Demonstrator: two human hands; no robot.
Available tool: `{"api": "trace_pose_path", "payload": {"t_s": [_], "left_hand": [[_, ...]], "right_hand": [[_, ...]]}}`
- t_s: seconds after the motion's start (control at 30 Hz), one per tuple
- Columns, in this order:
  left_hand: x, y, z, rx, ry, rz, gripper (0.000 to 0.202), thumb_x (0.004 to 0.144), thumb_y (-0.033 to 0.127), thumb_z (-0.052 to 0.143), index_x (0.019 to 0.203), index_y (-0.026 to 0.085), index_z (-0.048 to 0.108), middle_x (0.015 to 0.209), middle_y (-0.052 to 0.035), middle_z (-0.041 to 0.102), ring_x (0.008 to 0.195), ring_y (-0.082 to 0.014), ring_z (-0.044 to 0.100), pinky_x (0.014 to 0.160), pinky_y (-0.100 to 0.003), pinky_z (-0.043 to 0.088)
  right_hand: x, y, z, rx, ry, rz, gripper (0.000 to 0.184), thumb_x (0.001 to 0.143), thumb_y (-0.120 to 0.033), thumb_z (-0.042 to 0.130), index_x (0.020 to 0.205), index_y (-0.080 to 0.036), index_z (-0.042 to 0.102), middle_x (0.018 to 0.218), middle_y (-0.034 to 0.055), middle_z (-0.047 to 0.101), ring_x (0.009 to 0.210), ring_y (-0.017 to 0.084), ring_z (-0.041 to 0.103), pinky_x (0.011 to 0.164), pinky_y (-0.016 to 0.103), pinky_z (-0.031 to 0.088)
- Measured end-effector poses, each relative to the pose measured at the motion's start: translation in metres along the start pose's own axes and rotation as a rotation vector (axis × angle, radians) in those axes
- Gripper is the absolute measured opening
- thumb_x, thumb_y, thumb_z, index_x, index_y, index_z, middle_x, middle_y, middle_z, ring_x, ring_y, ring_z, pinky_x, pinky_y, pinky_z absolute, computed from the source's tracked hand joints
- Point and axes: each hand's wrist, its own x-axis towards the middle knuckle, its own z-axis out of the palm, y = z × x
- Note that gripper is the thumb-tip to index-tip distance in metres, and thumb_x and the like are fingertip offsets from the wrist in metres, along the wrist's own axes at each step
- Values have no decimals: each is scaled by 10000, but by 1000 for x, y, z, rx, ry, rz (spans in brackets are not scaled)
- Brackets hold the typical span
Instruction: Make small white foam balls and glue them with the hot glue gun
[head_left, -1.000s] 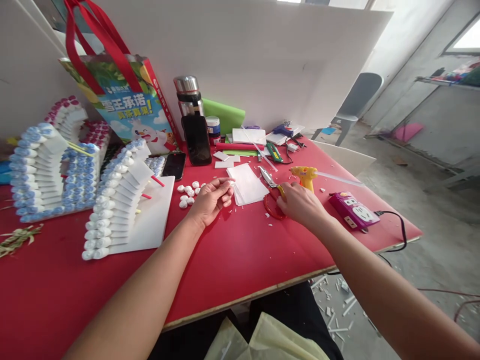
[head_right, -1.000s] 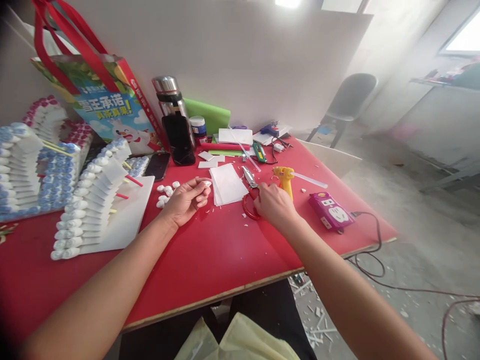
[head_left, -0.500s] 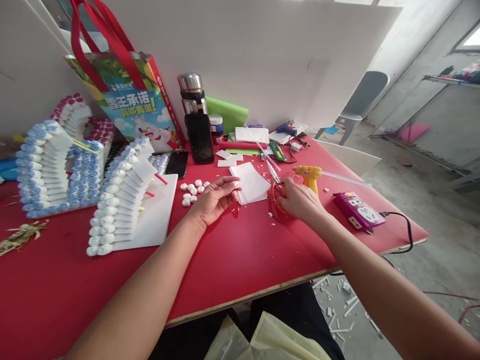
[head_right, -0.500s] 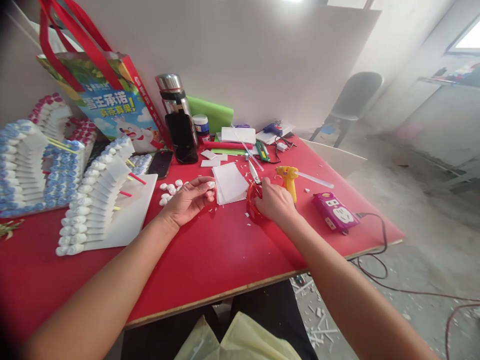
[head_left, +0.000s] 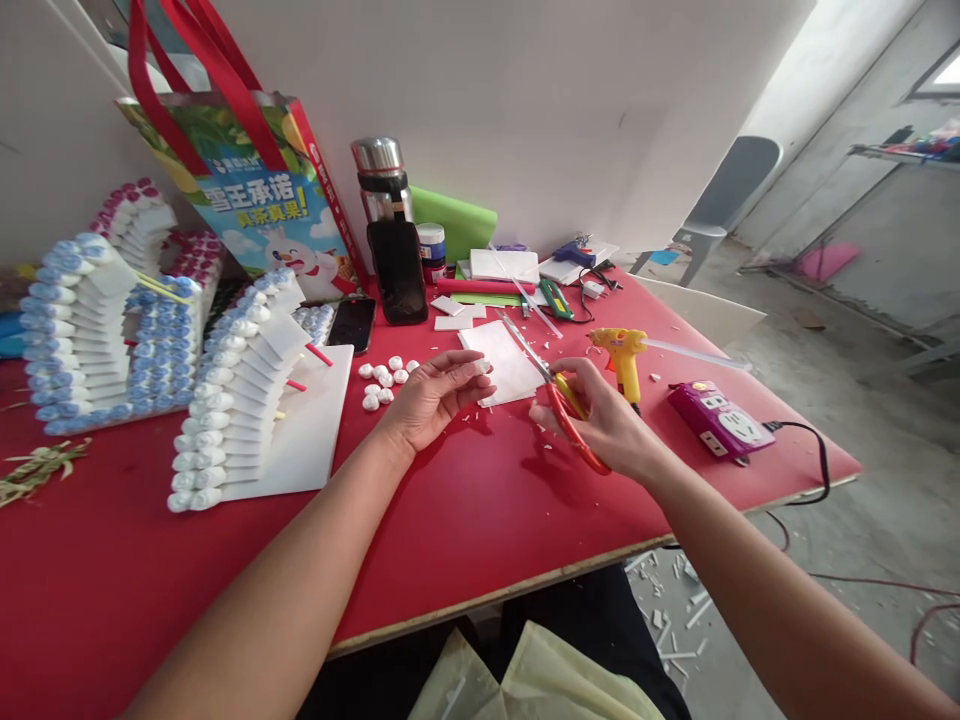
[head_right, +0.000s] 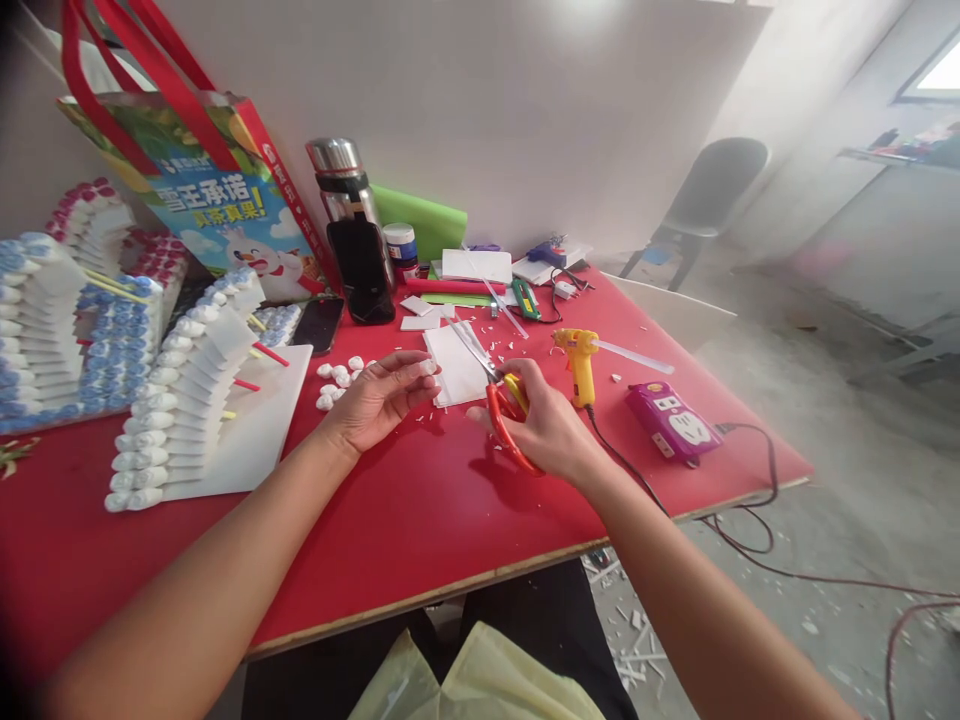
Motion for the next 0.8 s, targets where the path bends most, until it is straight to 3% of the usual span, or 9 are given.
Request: {"api": "trace_pose_path", "payload": {"t_s": [0.23, 0.47, 0.63, 0.8], "left_hand": [[-2, 1, 5, -21, -9, -24, 200, 730, 145, 821, 904, 116, 725, 830, -63, 760, 770, -170, 745, 831, -293, 604], [-3, -1, 3, 36, -57, 31, 225, 737, 201, 828, 920, 132, 715, 902, -59, 750, 840, -184, 736, 855, -319, 591], [-2, -2, 3, 70, -58, 64, 265, 712, 230, 851, 926, 141, 722, 908, -57, 738, 837, -184, 729, 841, -316, 586], [-3, -2, 4, 103, -70, 66, 261, 723, 262, 846, 906, 135, 710, 929, -68, 740, 836, -189, 729, 860, -336, 579]], "right_hand": [[-6, -16, 11, -39, -73, -108, 654, 730, -551, 769, 1217, -262, 442, 1027, 42, 600, 858, 203, 564, 747, 328, 484], [-7, -18, 15, -144, -104, -128, 658, 740, -574, 750, 1248, -279, 454, 1109, 63, 610, 921, 230, 589, 796, 362, 492], [-7, -22, 14, -188, -109, -135, 612, 762, -579, 721, 1241, -286, 477, 1085, 60, 625, 918, 237, 594, 810, 375, 489], [-6, -23, 15, -232, -104, -114, 600, 778, -594, 699, 1248, -282, 495, 964, 42, 614, 764, 198, 578, 710, 331, 475]]}}
